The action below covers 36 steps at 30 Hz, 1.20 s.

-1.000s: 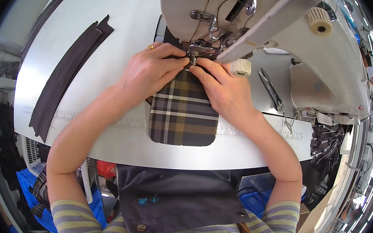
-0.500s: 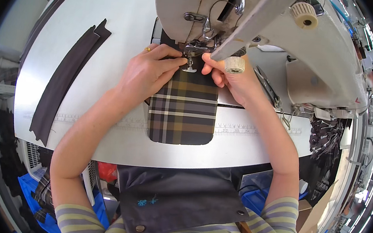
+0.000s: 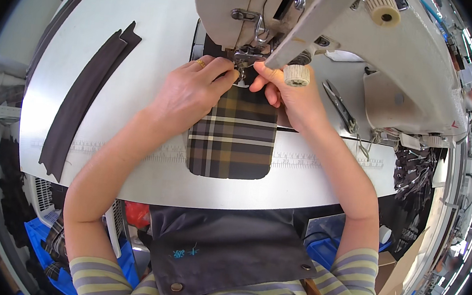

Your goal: Sewing a zipper onto pieces of plaid fabric using an industrial sewing machine.

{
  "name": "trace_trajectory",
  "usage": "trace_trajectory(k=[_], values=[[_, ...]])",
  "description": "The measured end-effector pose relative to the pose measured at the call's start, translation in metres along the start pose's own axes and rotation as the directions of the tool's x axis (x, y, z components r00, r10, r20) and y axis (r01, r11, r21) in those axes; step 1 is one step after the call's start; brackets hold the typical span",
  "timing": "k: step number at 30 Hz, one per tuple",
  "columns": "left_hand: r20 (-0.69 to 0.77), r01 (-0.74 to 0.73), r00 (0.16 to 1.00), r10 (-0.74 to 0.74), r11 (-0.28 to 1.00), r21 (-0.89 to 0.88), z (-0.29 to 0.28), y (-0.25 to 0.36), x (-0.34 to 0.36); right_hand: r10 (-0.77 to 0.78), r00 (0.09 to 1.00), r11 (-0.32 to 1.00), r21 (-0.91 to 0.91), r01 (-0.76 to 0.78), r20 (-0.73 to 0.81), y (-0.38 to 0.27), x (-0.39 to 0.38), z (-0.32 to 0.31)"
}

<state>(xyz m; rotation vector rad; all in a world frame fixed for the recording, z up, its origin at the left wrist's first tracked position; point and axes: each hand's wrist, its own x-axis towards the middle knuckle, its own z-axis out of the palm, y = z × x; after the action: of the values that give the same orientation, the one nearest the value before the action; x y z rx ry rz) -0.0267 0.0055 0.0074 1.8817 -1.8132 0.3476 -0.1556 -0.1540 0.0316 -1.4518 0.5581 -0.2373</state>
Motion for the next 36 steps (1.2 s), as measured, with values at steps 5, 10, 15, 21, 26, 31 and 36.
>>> trace_trajectory(k=[5,10,15,21,26,31,36], values=[[-0.090,0.017,0.996,-0.028,0.992,-0.123,0.006,-0.007,-0.003,-0.059,0.995,0.996,-0.066,0.064,0.085,-0.004,-0.002,-0.014],[-0.059,0.093,0.990,-0.126,0.913,-0.397,0.005,-0.013,-0.002,-0.721,0.536,0.019,-0.761,0.649,0.439,0.021,-0.006,-0.009],[-0.029,0.137,0.986,-0.164,0.898,-0.417,-0.001,-0.013,-0.002,-0.646,0.480,-0.180,-0.729,0.661,0.594,0.017,0.005,0.002],[-0.045,0.139,0.985,-0.167,0.921,-0.363,-0.001,-0.007,0.001,-0.697,0.354,-0.275,-0.689,0.671,0.623,0.022,0.013,0.002],[-0.135,0.080,0.985,-0.112,0.973,-0.218,0.003,-0.004,0.003,-0.725,0.346,-0.265,-0.706,0.657,0.595,0.023,0.013,0.002],[-0.171,0.094,0.976,-0.132,0.973,-0.211,0.010,-0.007,0.002,-0.756,0.357,-0.179,-0.698,0.694,0.549,0.024,0.015,0.001],[-0.039,0.282,0.946,-0.322,0.877,-0.390,0.001,-0.003,0.012,-0.731,0.506,0.023,-0.724,0.689,0.458,0.023,0.006,-0.010]])
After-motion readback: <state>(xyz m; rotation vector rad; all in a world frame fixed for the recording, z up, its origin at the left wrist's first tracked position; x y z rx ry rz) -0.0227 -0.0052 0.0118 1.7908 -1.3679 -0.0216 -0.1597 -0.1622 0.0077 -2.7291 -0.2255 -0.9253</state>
